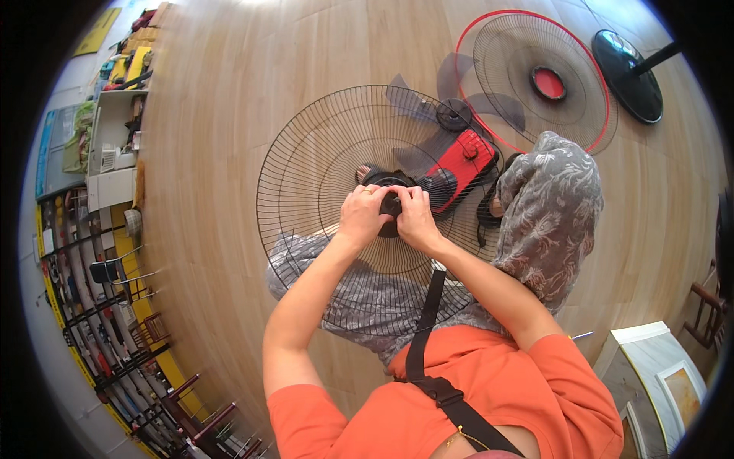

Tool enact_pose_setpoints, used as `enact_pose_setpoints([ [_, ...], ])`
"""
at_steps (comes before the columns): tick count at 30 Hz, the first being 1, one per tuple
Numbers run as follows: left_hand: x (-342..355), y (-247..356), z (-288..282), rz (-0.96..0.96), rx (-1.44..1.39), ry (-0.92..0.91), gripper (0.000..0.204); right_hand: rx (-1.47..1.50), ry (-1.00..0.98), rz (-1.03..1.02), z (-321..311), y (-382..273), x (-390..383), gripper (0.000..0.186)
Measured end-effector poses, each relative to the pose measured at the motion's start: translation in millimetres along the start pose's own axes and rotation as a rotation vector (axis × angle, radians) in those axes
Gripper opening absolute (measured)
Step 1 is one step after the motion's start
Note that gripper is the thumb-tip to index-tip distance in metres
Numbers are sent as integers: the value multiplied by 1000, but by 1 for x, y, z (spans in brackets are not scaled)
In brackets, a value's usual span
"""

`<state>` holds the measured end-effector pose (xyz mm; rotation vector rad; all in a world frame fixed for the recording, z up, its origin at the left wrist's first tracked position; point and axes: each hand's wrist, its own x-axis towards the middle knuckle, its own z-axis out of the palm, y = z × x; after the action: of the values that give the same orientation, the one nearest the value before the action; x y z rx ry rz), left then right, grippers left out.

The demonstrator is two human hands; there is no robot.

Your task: The person assembles a pedestal fan by attaching the motor housing to the rear guard, securing it with a locking nut, and then mounting the fan blade.

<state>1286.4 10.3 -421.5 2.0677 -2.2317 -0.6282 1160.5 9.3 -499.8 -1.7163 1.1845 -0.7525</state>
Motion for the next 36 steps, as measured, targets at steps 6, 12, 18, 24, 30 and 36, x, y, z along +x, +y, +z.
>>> enact_pose_setpoints([
  [6,40,-32,-15,260,-24,-354,59,541,-212,549,4,-24,-8,67],
  [12,16,-23,-12,54,-118,-121,68,91,-67,154,-9,-3,3,59],
  [18,-13,14,7,-114,85,207,60,64,-47,-255,-11,-5,20,42],
  [24,-3,-2,17,-55,3,156,50,-4,87,-209,6,2,12,29],
  [30,4,-7,0,104,-88,43,47,-8,-15,25,2,-11,-9,49],
  [36,36,-30,-25,260,-40,-324,54,423,-235,634,-6,-37,5,62],
])
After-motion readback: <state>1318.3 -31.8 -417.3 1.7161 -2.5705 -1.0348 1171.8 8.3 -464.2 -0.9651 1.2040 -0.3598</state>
